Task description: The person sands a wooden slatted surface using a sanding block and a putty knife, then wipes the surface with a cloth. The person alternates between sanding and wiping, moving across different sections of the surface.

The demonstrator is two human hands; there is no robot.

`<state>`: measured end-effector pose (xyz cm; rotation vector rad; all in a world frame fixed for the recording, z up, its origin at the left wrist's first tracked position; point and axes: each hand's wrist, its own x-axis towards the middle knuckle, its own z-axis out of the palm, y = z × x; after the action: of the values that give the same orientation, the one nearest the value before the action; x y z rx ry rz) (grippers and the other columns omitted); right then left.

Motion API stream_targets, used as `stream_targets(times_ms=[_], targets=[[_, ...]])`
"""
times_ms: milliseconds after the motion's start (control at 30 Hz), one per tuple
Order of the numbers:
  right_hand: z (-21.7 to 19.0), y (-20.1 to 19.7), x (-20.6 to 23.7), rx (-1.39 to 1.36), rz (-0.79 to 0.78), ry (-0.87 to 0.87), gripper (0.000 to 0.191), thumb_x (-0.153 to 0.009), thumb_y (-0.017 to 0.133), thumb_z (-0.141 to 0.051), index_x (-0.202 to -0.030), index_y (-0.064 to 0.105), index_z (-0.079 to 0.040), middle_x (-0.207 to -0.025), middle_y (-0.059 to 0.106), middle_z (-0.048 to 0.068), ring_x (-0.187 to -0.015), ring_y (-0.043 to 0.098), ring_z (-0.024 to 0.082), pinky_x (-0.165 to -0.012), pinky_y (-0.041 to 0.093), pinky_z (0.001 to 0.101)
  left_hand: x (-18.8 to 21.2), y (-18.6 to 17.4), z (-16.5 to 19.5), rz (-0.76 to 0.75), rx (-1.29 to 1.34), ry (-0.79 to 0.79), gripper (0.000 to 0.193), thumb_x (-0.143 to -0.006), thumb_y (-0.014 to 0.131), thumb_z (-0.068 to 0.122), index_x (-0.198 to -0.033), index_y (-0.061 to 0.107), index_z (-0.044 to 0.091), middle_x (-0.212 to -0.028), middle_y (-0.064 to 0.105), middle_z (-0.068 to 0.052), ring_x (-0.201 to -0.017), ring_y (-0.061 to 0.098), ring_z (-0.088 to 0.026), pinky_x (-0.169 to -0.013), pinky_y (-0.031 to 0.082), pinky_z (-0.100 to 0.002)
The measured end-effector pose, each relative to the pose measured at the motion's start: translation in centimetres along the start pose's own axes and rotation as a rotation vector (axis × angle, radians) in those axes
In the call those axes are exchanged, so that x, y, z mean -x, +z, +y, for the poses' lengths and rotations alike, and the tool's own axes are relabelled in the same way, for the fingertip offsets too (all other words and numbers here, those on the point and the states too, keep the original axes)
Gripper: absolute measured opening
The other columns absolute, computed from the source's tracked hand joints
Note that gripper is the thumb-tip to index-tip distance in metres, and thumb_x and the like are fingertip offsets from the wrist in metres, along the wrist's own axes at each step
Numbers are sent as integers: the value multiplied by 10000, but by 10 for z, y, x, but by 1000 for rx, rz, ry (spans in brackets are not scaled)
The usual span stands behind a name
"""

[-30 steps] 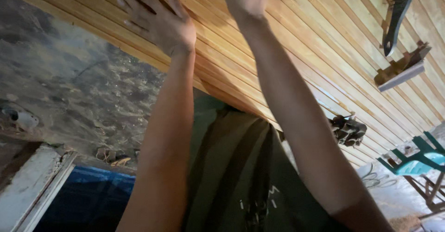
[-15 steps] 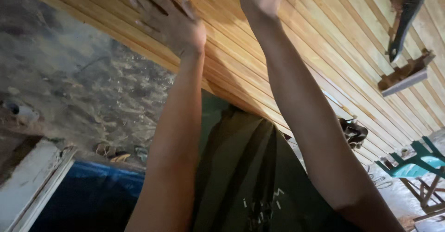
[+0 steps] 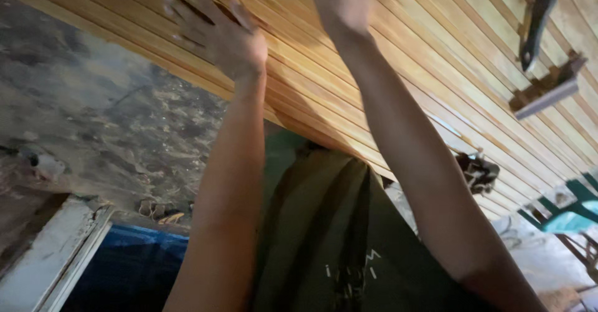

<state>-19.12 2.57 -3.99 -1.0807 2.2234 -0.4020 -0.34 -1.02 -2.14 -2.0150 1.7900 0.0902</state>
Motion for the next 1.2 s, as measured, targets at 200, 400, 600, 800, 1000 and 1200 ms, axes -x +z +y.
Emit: stream_targets(times_ms=[200,400,600,800,1000,1200], targets=[[101,-68,108,212,441,-331,379,-840,956,-271,-917,659,-49,-1010,576,160,-1005,540,355,-871,448,503,-1,17,-6,430,402,99,642,-1177,214,561,-1674,-3,217,-1716,0,-125,-1613,26,-331,-1330,91,-580],[29,-12,53,34,577,-479,396,-839,876,-297,-1144,738,-87,-1165,680,199,-1086,599,369,-898,466,516,0,21,-6,344,241,59,659,-1167,185,581,-1682,-2,215,-1743,-35,-101,-1638,59,-333,-1338,176,-563],[-15,-13,95,-234,320,-457,278,-1009,772,-323,-1049,637,-83,-1026,682,70,-956,699,269,-797,591,423,8,19,-3,320,179,104,716,-1149,202,633,-1695,66,189,-1743,17,-181,-1630,150,-420,-1293,259,-616],[49,-39,172,-356,313,-246,588,-829,872,-248,-1286,610,14,-1254,615,198,-1131,612,382,-895,550,470,27,12,-2,370,285,98,732,-1105,207,613,-1669,125,154,-1692,107,-290,-1537,243,-468,-1167,348,-633],[156,-13,301,63,564,193,509,-1011,856,-346,-1322,547,-86,-1547,448,250,-1430,415,476,-1182,366,581,41,3,6,610,274,159,747,-1090,230,634,-1657,205,149,-1640,299,-290,-1532,338,-449,-1149,412,-617],[181,33,376,114,595,676,916,-1089,632,-552,-1682,199,-6,-1713,113,330,-1597,83,513,-1304,81,638,50,4,-6,421,339,339,699,-1074,397,518,-1645,245,145,-1635,266,-302,-1518,303,-485,-1158,269,-678]])
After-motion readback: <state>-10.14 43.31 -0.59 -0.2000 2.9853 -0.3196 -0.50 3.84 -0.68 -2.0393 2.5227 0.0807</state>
